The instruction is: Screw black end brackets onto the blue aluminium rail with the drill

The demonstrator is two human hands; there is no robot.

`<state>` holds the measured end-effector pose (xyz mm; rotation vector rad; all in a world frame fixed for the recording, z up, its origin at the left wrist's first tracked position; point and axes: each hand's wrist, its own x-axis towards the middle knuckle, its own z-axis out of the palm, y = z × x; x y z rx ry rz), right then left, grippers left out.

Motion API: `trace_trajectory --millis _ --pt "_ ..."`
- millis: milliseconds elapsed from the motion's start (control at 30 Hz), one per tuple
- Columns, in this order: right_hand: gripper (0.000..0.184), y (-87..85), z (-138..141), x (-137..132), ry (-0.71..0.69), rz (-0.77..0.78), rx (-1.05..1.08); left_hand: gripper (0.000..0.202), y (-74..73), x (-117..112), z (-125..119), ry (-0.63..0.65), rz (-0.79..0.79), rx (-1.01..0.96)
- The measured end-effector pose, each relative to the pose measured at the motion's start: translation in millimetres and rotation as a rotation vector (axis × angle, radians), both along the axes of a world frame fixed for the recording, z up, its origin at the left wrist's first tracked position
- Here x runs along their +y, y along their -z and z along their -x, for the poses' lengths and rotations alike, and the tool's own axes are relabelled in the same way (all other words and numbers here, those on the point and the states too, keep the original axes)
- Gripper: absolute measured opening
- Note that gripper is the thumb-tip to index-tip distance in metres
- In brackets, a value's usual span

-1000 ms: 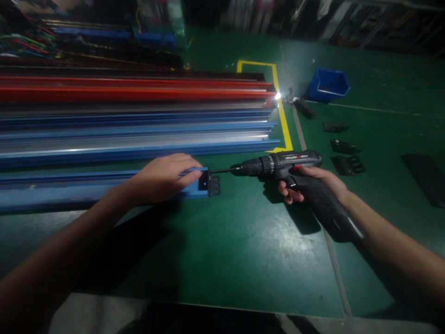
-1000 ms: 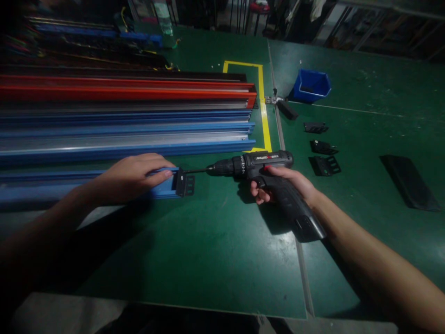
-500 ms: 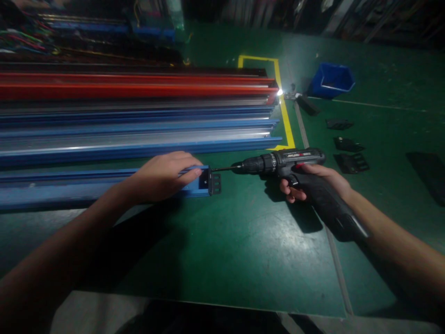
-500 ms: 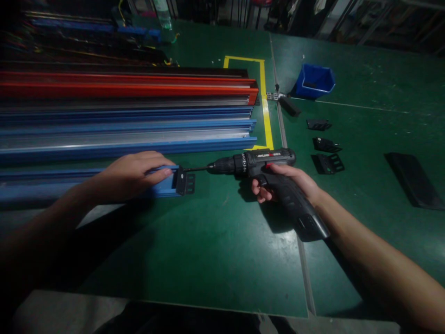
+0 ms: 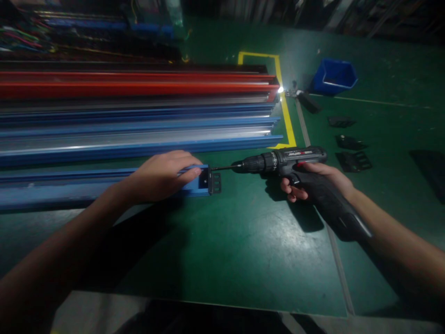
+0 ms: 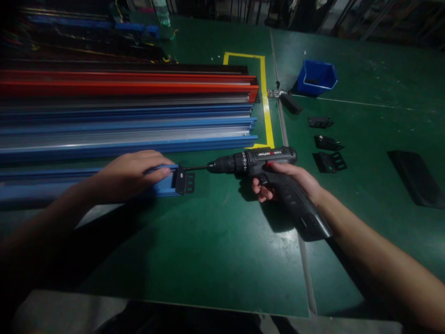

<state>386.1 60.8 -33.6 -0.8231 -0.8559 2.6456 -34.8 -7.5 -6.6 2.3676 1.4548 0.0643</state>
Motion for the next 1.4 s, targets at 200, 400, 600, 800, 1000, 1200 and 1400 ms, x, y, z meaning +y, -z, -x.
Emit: trace_trajectory --millis 200,400,600,800,1000,1200,1400 --pt "0.038 -4.3 2 -2 0.025 -0.037 -0.087 0.055 -2.7 -1 -2 -0.017 0.011 -0.017" --pt "0.039 -4.9 2 -3 0.050 -0.013 -0.104 0.053 -1.6 -1 1 0.008 -0.004 -0.056" --pt "0.043 -0.8 2 -5 0.058 0.006 0.032 0.050 2.9 -2 4 0.051 -0.053 -0.095" --pt "0.036 0.1 6 -14 0.144 -0.097 0.099 0.042 7.8 -1 3 0.108 -0.121 -0.158" --pt "0.037 -0.1 6 -13 0.164 -0.073 0.120 0.041 4.5 -1 -2 0.032 -0.096 -0.121" --pt "0.039 0.4 7 -15 0.150 -0.097 0.128 0.045 1.7 -1 -4 -0.011 -0.027 -0.113" --pt "0.037 0.3 7 -15 0.135 -0.127 0.122 0.047 3.0 0 -1 -0.015 -0.016 -0.116"
